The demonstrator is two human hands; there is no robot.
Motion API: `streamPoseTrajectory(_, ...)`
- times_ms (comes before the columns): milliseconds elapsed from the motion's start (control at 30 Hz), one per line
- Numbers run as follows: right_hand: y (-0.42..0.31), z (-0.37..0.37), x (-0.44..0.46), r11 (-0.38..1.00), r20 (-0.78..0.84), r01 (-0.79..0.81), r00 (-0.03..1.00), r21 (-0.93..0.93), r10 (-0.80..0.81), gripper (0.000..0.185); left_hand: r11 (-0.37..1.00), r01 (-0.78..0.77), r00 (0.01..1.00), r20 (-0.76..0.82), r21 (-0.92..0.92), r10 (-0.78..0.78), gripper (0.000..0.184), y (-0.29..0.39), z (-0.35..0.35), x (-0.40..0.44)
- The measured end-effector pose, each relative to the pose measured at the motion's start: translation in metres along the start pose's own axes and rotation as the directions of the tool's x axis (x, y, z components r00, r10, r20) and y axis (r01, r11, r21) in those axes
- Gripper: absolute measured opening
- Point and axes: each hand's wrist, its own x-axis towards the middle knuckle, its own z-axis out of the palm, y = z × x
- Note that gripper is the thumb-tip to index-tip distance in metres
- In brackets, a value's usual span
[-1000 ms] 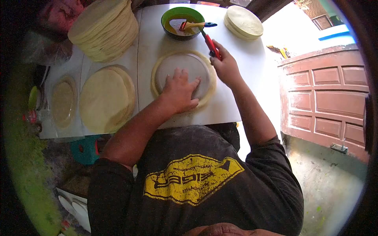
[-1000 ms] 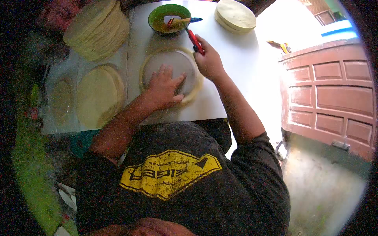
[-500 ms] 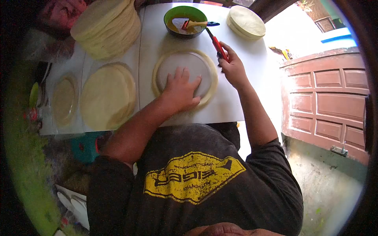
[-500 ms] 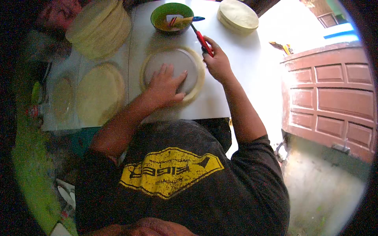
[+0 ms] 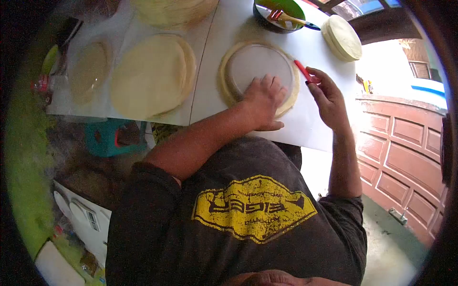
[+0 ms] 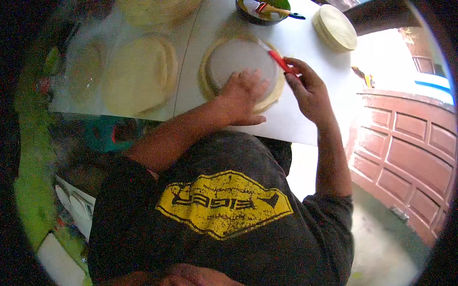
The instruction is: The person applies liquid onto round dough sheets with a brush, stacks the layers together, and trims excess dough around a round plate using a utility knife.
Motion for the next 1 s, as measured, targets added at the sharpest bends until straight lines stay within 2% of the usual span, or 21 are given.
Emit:
streamPoseTrajectory(33,-0.021,0.003,0.001,0.986,0.051,0.112,0.993,-0.124,-0.106,0.029,1.000,-0.023,1.000,0.021,0.015,0.023,0.086,0.001,-0.006,-0.004)
streamPoseTrajectory(67,-0.039,0.004,0.004,0.986,0.062,0.109,0.993,-0.129,-0.102,0.029,1.000,-0.015,1.000,0.019,0.005,0.015,0.086,0.002,-0.001,-0.007)
streamPoseTrajectory(100,-0.057,0.005,0.010,0.860,0.227,0.310,0.945,-0.406,-0.234,0.026,0.997,-0.041,0.999,0.017,-0.058,0.042,0.089,0.000,0.004,-0.007)
streamPoseTrajectory(133,-0.071,0.008,0.016,0.620,0.416,0.506,0.859,-0.599,-0.299,0.023,0.991,-0.068,0.997,0.011,-0.119,0.070,0.091,-0.002,0.011,-0.007)
streamPoseTrajectory(167,-0.082,0.014,0.023,0.616,0.423,0.511,0.856,-0.600,-0.297,0.023,0.973,-0.115,0.993,-0.057,-0.199,0.105,0.083,-0.004,0.016,-0.005)
streamPoseTrajectory(200,-0.091,0.023,0.029,0.447,0.555,0.602,0.794,-0.661,-0.249,0.019,0.972,-0.111,0.993,-0.063,-0.206,0.100,0.083,-0.005,0.022,-0.005)
streamPoseTrajectory(233,-0.100,0.032,0.033,0.266,0.668,0.687,0.724,-0.676,-0.171,0.015,0.974,-0.080,0.995,0.038,-0.213,0.090,0.081,-0.003,0.024,-0.004)
streamPoseTrajectory(267,-0.109,0.042,0.035,0.261,0.675,0.692,0.719,-0.673,-0.167,0.015,0.974,-0.062,0.993,0.085,-0.216,0.082,0.080,-0.001,0.026,-0.004)
streamPoseTrajectory(333,-0.124,0.062,0.038,-0.087,0.809,0.804,0.582,-0.587,-0.085,0.008,0.970,-0.023,0.979,0.190,-0.243,0.071,0.076,0.003,0.031,-0.005)
streamPoseTrajectory(367,-0.128,0.072,0.039,-0.092,0.814,0.809,0.575,-0.581,-0.082,0.008,0.966,-0.011,0.974,0.216,-0.257,0.069,0.075,0.004,0.034,-0.005)
streamPoseTrajectory(433,-0.135,0.088,0.042,-0.196,0.818,0.816,0.567,-0.543,0.093,0.003,0.970,-0.002,0.960,0.270,-0.245,0.070,0.072,0.006,0.034,-0.006)
streamPoseTrajectory(500,-0.144,0.097,0.042,-0.192,0.843,0.842,0.528,-0.504,0.102,0.005,0.974,-0.002,0.954,0.290,-0.225,0.069,0.070,0.005,0.030,-0.010)
streamPoseTrajectory(533,-0.149,0.102,0.042,-0.182,0.863,0.863,0.494,-0.471,0.104,0.008,0.932,-0.020,0.969,0.223,-0.363,0.108,0.069,-0.001,0.018,-0.018)
streamPoseTrajectory(667,-0.161,0.117,0.041,-0.227,0.883,0.882,0.449,-0.413,0.139,0.010,0.825,-0.049,0.980,0.131,-0.563,0.148,0.069,-0.005,0.019,-0.027)
streamPoseTrajectory(1000,-0.163,0.157,0.056,-0.277,0.880,0.901,0.404,-0.335,0.249,0.016,0.758,0.040,0.957,0.243,-0.651,0.159,0.073,-0.006,0.030,-0.008)
